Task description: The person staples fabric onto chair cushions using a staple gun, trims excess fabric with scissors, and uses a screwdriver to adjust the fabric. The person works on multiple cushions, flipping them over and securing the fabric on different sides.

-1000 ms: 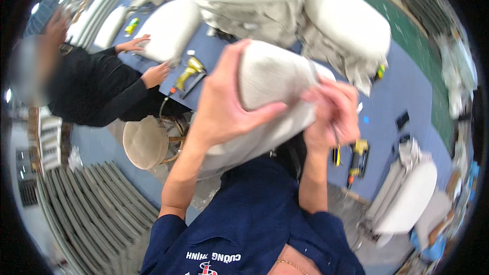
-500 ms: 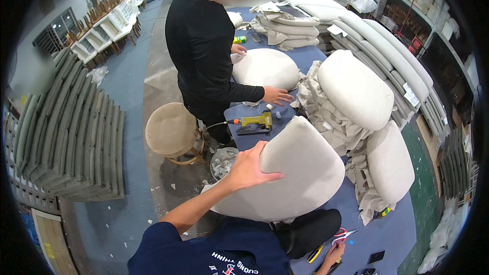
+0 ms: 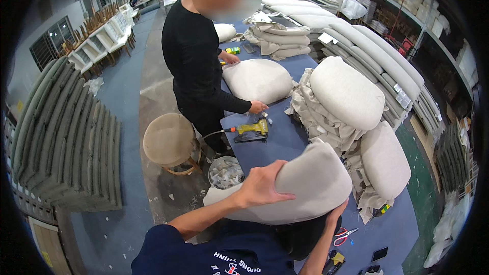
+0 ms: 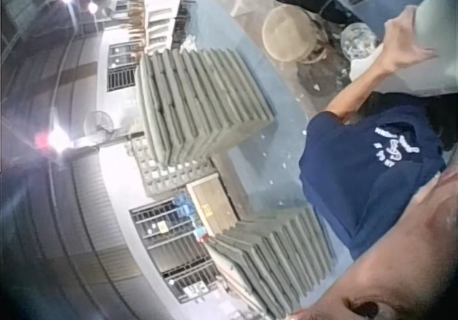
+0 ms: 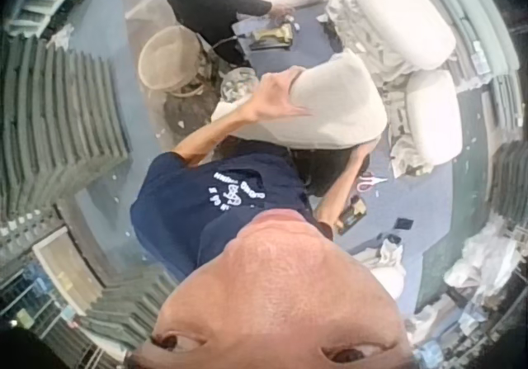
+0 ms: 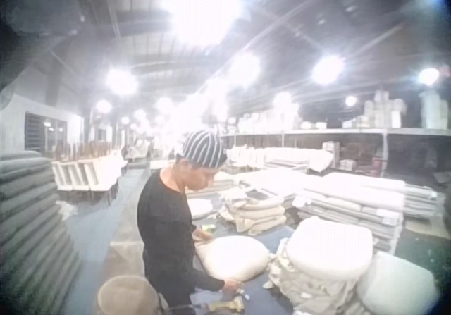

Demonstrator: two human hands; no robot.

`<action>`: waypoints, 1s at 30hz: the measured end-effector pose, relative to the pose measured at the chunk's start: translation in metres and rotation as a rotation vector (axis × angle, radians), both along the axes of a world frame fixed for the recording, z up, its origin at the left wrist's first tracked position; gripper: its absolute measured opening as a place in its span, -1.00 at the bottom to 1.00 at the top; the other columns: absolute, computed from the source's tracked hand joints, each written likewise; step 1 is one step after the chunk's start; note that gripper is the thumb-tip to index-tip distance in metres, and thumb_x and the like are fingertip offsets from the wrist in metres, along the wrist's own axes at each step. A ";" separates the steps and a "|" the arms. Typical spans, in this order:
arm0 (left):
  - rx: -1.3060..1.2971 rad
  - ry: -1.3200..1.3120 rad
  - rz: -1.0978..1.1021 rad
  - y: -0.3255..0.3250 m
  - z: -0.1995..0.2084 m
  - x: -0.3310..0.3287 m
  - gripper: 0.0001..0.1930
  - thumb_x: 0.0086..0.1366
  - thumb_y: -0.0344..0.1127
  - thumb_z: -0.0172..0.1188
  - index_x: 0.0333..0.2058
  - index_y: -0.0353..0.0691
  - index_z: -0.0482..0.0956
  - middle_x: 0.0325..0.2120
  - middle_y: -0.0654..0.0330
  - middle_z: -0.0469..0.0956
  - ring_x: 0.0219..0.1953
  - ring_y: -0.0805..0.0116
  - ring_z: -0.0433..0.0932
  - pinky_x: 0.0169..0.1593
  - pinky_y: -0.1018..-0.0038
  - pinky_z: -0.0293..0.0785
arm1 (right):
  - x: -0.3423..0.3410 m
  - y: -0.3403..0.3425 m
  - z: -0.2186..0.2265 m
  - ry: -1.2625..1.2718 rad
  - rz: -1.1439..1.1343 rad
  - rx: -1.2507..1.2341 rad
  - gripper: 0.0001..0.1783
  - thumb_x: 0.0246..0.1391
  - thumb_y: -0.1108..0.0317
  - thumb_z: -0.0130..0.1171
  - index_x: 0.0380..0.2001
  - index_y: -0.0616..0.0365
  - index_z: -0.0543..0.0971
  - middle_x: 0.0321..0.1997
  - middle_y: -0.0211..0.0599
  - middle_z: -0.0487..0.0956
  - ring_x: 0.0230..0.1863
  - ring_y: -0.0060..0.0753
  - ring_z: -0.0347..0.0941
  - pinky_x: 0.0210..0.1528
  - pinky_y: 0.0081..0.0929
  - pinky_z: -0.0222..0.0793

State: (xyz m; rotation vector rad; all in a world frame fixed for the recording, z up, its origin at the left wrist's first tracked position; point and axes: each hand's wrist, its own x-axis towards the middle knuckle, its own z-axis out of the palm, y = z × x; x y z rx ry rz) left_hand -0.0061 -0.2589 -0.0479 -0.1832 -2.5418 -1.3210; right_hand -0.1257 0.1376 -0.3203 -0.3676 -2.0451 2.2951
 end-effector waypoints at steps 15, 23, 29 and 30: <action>-0.528 0.500 -0.151 0.098 -0.007 -0.070 -0.29 0.00 -0.05 0.49 0.07 -0.27 0.44 -0.19 0.13 0.51 -0.15 0.18 0.56 -0.04 0.27 0.42 | -0.024 -0.071 0.164 0.484 -0.477 -0.130 -0.53 0.36 0.10 -0.14 0.00 0.27 0.54 -0.04 -0.18 0.61 0.01 -0.28 0.55 0.10 -0.26 0.48; -0.590 0.421 -0.124 0.066 -0.036 -0.045 -0.33 0.27 0.31 0.15 0.04 -0.20 0.55 -0.24 0.15 0.52 -0.20 0.18 0.55 -0.09 0.24 0.44 | 0.002 -0.059 0.163 0.554 -0.417 -0.335 -0.43 0.37 0.02 -0.29 -0.21 0.28 0.57 -0.18 -0.14 0.62 -0.11 -0.22 0.54 0.06 -0.23 0.44; -0.567 0.258 0.224 -0.058 -0.070 -0.002 -0.60 0.31 -0.05 0.13 -0.08 -0.26 0.59 -0.12 0.04 0.56 -0.05 -0.02 0.53 0.16 0.12 0.35 | 0.004 -0.052 0.138 0.620 -0.402 -0.188 -0.51 0.27 0.08 -0.15 -0.39 0.32 0.55 -0.31 -0.13 0.62 -0.23 -0.29 0.52 -0.04 -0.31 0.43; -0.400 0.259 0.337 -0.071 -0.082 0.001 -0.61 0.33 -0.07 0.10 -0.08 -0.29 0.59 -0.12 0.03 0.56 -0.03 -0.02 0.52 0.18 0.14 0.33 | 0.008 -0.038 0.123 0.641 -0.370 -0.075 -0.54 0.25 0.10 -0.11 -0.40 0.33 0.54 -0.33 -0.13 0.62 -0.26 -0.30 0.52 -0.05 -0.31 0.43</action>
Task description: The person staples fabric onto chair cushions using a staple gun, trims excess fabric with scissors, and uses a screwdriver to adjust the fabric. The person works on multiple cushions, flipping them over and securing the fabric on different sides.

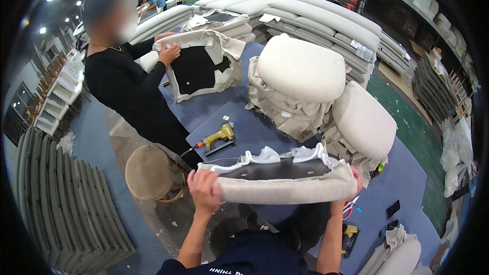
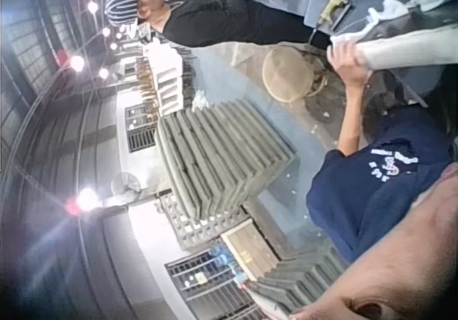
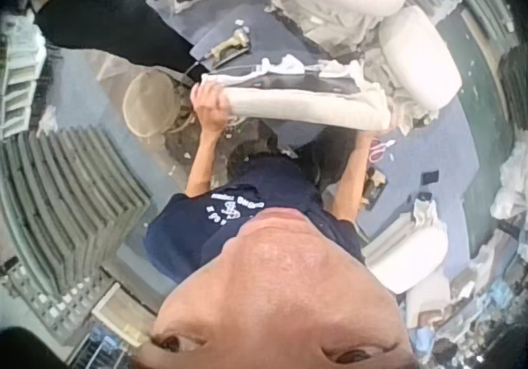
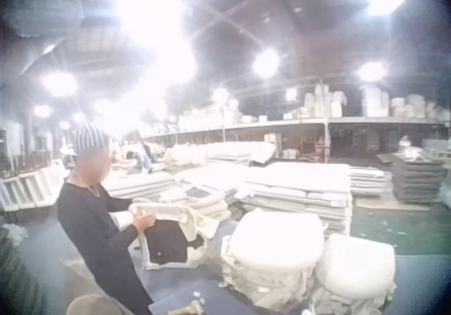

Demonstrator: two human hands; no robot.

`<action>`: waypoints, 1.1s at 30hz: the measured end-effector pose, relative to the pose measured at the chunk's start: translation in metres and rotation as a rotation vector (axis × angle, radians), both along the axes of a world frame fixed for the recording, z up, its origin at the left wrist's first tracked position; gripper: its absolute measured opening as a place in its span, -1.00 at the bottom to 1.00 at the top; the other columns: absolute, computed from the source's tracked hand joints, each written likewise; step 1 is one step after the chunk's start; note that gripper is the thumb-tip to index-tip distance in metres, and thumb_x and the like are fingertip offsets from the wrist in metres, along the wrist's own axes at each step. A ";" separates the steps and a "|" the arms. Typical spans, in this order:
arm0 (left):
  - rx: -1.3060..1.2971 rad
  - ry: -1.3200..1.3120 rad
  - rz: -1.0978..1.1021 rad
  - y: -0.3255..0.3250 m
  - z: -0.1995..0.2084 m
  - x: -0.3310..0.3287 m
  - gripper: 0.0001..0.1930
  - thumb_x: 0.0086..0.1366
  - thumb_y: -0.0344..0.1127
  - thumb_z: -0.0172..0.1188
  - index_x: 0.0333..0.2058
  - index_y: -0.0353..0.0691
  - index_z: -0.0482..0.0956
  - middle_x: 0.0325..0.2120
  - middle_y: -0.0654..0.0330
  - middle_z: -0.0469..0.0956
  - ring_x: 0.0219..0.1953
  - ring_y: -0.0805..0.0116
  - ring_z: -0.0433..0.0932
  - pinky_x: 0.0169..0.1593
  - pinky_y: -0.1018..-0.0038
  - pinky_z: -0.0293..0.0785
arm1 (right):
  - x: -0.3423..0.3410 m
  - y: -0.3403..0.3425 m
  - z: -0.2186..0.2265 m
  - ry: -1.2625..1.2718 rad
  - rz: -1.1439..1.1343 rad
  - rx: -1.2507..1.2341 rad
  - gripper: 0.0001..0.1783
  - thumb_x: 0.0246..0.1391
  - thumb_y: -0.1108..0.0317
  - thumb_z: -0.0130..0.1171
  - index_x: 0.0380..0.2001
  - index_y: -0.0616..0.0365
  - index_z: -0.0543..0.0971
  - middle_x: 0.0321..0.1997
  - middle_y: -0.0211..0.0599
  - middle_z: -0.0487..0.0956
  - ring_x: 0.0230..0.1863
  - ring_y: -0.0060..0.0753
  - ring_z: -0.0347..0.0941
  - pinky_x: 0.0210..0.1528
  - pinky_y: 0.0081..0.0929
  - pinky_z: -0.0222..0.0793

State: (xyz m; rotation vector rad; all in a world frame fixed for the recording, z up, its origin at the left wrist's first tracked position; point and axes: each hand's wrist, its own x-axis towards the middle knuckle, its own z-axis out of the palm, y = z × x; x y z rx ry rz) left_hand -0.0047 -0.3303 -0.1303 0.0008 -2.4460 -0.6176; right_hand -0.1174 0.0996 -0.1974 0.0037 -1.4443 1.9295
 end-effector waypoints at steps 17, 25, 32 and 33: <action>1.850 -0.783 0.083 -0.023 -0.056 0.060 -0.45 0.49 0.10 -0.07 0.24 -0.16 0.44 0.16 0.20 0.53 0.18 0.23 0.49 0.26 0.22 0.38 | 0.143 0.045 -0.060 -0.526 0.180 -0.054 -0.51 0.42 0.06 -0.04 -0.02 0.32 0.61 -0.13 -0.27 0.64 -0.15 -0.44 0.54 0.02 -0.43 0.43; 1.293 -0.776 -0.239 -0.010 -0.032 -0.014 -0.43 0.52 -0.07 0.03 0.41 -0.11 0.28 0.26 0.20 0.42 0.24 0.34 0.41 0.24 0.35 0.39 | 0.204 0.045 -0.064 -0.965 0.140 -0.237 -0.60 0.36 0.10 0.07 0.08 0.10 0.60 -0.11 -0.39 0.64 -0.13 -0.55 0.57 -0.01 -0.41 0.50; 1.691 -0.798 0.128 -0.077 -0.147 0.063 -0.49 0.49 0.04 0.02 0.23 -0.18 0.47 0.06 0.12 0.59 0.07 0.11 0.61 0.20 0.10 0.53 | 0.170 0.029 -0.036 -0.651 0.431 -0.071 -0.38 0.36 0.05 0.07 0.30 0.28 0.43 0.13 -0.29 0.61 0.09 -0.49 0.51 0.16 -0.47 0.39; 1.694 -0.738 0.179 -0.067 -0.166 0.068 -0.48 0.47 0.03 0.04 0.23 -0.18 0.47 0.05 0.11 0.59 0.09 0.11 0.59 0.21 0.10 0.52 | 0.173 0.036 -0.048 -0.622 0.429 0.027 -0.38 0.36 0.00 0.09 0.28 0.25 0.43 0.08 -0.23 0.65 0.03 -0.44 0.57 0.09 -0.43 0.44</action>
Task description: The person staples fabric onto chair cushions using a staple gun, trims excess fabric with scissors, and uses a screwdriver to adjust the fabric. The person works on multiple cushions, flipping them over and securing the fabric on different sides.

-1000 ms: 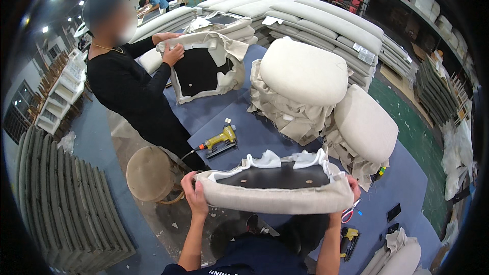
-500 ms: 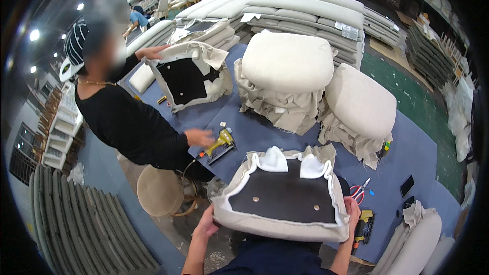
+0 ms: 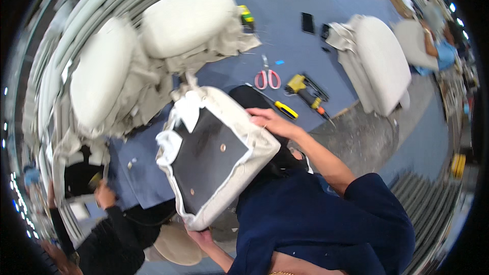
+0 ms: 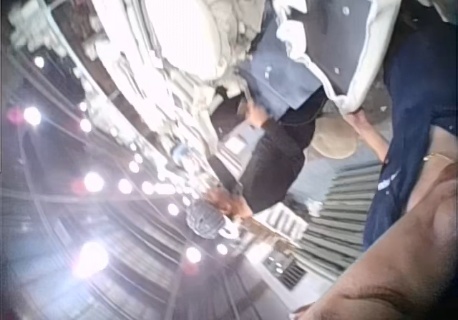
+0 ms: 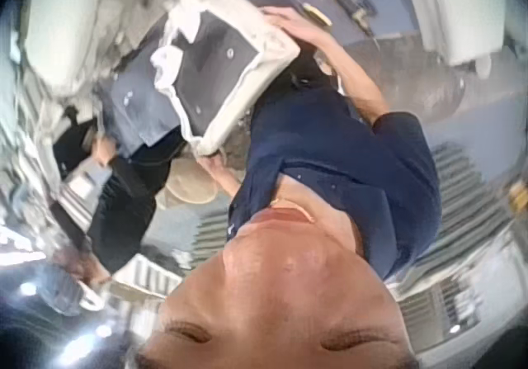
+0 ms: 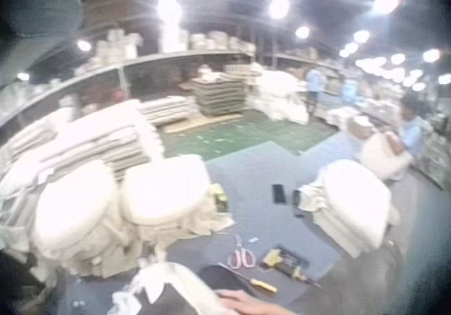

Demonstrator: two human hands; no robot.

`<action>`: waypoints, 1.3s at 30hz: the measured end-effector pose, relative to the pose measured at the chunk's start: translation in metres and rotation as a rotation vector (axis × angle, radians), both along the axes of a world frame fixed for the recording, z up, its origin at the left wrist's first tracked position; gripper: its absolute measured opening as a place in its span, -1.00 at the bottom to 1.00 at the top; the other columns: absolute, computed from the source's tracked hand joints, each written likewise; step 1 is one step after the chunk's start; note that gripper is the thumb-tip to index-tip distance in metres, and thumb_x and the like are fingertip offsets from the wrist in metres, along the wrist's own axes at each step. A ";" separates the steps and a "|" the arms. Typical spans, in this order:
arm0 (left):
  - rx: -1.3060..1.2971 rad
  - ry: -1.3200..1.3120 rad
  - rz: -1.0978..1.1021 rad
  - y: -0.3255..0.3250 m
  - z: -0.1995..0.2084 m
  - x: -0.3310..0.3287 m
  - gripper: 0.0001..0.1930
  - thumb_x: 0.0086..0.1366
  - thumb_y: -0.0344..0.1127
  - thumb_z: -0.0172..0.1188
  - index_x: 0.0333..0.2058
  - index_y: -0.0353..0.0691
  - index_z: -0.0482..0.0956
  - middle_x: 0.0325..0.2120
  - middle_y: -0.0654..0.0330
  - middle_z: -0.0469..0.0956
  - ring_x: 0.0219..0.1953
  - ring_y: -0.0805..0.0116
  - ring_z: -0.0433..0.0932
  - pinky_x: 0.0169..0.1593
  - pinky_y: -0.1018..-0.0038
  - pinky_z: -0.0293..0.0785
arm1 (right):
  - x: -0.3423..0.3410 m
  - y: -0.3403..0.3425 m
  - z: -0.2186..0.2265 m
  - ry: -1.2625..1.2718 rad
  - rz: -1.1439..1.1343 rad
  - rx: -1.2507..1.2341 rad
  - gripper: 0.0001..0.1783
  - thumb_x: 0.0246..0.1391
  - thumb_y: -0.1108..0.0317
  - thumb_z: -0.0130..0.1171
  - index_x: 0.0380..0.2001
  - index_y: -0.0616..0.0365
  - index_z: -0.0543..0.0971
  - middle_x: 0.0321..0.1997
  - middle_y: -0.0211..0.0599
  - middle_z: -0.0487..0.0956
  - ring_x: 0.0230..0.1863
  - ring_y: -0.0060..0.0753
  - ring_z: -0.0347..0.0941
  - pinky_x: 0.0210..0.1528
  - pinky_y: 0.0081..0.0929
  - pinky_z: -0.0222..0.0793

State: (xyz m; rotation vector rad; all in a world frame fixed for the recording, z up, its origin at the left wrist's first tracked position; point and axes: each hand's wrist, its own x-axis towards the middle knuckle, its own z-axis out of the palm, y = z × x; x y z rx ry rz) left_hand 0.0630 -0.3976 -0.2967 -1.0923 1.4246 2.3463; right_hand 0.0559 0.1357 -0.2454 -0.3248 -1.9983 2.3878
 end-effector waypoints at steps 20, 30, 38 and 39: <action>-0.549 0.522 -0.769 0.230 0.144 -0.065 -0.58 0.36 -0.40 0.14 0.17 -0.37 0.47 0.12 -0.01 0.54 0.15 0.11 0.55 0.24 0.20 0.43 | -0.089 0.143 -0.164 -0.714 -0.272 1.251 -0.40 0.00 0.07 0.34 0.03 0.23 0.50 0.00 0.18 0.58 0.09 0.20 0.55 0.11 0.06 0.51; -0.712 1.251 -1.611 0.346 0.136 -0.036 -0.63 0.18 -0.47 0.34 0.00 -0.23 0.61 -0.19 0.10 0.60 -0.12 0.08 0.57 -0.06 0.22 0.49 | 0.018 0.159 0.001 -0.406 -0.026 0.057 -0.73 0.24 0.41 0.23 -0.03 0.28 0.59 -0.32 -0.30 0.67 -0.42 -0.48 0.61 -0.31 -0.49 0.58; -0.529 1.023 -1.342 0.332 0.128 -0.026 -0.57 0.17 -0.64 0.24 0.05 -0.23 0.57 -0.10 -0.02 0.52 -0.10 -0.05 0.59 -0.03 0.19 0.54 | 0.126 0.031 0.046 -0.313 -0.164 -0.179 -0.46 0.06 0.47 0.47 0.12 0.25 0.56 -0.10 -0.44 0.63 -0.13 -0.66 0.55 -0.03 -0.57 0.51; -0.545 1.030 -1.323 0.331 0.126 -0.028 -0.55 0.18 -0.67 0.23 0.06 -0.23 0.56 -0.13 -0.02 0.54 -0.10 -0.07 0.60 -0.05 0.20 0.56 | 0.125 0.021 0.051 -0.337 -0.187 -0.167 -0.45 0.05 0.46 0.48 0.12 0.26 0.55 -0.11 -0.44 0.63 -0.12 -0.64 0.55 -0.02 -0.56 0.52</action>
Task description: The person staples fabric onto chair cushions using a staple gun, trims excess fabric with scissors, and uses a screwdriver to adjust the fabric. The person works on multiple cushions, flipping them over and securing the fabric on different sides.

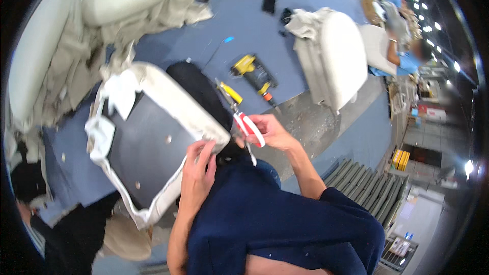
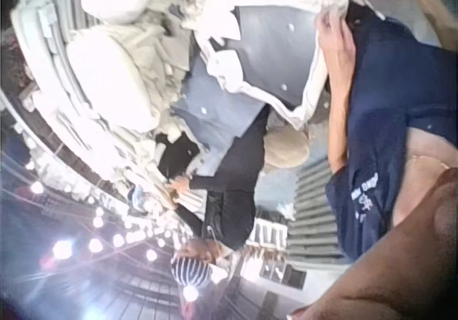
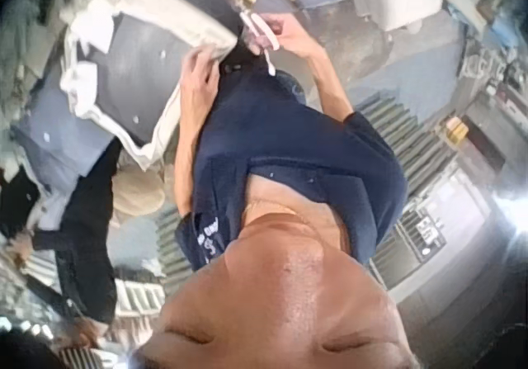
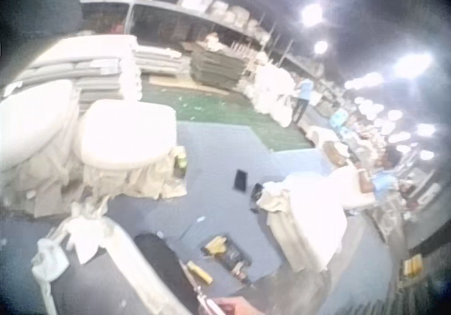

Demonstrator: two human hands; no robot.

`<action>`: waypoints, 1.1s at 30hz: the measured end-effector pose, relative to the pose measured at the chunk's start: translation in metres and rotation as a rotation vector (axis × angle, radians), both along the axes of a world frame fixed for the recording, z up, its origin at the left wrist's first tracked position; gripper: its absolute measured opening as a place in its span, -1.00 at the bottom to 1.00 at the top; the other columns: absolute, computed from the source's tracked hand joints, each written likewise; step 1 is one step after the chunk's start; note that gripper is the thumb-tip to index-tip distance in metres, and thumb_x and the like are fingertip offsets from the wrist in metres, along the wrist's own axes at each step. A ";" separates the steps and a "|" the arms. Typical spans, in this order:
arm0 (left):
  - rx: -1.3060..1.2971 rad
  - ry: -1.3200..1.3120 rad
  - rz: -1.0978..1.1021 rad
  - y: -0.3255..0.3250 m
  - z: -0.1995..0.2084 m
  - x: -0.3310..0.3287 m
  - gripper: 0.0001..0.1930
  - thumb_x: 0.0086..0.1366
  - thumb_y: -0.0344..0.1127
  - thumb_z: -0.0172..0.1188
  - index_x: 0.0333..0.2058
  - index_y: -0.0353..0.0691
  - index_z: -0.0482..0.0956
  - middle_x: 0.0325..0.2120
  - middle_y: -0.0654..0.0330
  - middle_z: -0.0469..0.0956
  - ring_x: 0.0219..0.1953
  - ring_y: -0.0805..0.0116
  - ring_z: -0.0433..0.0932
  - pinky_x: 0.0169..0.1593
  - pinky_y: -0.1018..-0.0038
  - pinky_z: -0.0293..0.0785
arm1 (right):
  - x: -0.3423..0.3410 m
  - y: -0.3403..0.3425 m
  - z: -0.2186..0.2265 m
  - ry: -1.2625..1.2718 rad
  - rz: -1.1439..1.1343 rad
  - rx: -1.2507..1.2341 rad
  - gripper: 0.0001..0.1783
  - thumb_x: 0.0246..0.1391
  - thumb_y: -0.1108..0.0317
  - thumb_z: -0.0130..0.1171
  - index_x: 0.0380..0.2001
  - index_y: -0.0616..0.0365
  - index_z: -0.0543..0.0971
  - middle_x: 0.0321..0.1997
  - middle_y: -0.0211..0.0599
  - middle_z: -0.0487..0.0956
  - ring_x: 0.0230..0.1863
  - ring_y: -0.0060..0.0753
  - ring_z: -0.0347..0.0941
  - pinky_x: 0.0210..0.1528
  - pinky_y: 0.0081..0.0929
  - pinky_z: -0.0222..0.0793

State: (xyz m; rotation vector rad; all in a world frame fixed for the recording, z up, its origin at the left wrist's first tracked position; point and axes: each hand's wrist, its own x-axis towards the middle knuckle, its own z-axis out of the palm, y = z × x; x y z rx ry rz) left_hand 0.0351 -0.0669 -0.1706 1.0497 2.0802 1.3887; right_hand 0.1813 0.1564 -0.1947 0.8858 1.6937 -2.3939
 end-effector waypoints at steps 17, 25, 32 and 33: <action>0.057 0.207 -0.149 -0.016 -0.026 0.008 -0.69 0.13 -0.54 0.28 -0.11 -0.26 0.57 -0.24 0.13 0.56 -0.19 0.14 0.62 -0.09 0.26 0.58 | 0.004 0.002 0.073 -0.241 0.630 -0.171 -0.07 0.30 -0.48 -0.30 -0.49 0.26 0.55 -0.57 -0.26 0.55 -0.60 -0.44 0.52 -0.53 -0.49 0.41; -0.037 0.207 -0.097 0.003 -0.008 -0.010 -0.53 0.10 -0.61 0.29 0.03 -0.28 0.50 0.02 0.06 0.46 -0.12 0.03 0.58 -0.05 0.21 0.57 | 0.001 0.023 0.072 -0.423 0.748 -0.311 -0.03 0.31 -0.52 -0.35 -0.44 0.26 0.58 -0.53 -0.27 0.57 -0.60 -0.44 0.52 -0.52 -0.47 0.49; -0.158 0.184 -0.226 0.004 -0.013 -0.022 -0.62 0.10 -0.62 0.18 -0.06 -0.30 0.50 -0.07 0.09 0.47 -0.01 0.12 0.52 0.03 0.21 0.59 | -0.008 0.040 0.067 -0.495 0.838 -0.376 -0.02 0.31 -0.51 -0.40 -0.36 0.27 0.58 -0.49 -0.25 0.58 -0.62 -0.40 0.54 -0.52 -0.41 0.58; -0.150 0.208 -0.234 0.005 -0.015 -0.022 -0.64 0.10 -0.61 0.18 -0.08 -0.30 0.51 -0.10 0.09 0.47 -0.03 0.10 0.52 0.01 0.20 0.59 | -0.011 0.041 0.068 -0.508 0.853 -0.376 -0.02 0.31 -0.51 -0.40 -0.35 0.28 0.58 -0.49 -0.25 0.58 -0.61 -0.40 0.54 -0.52 -0.40 0.59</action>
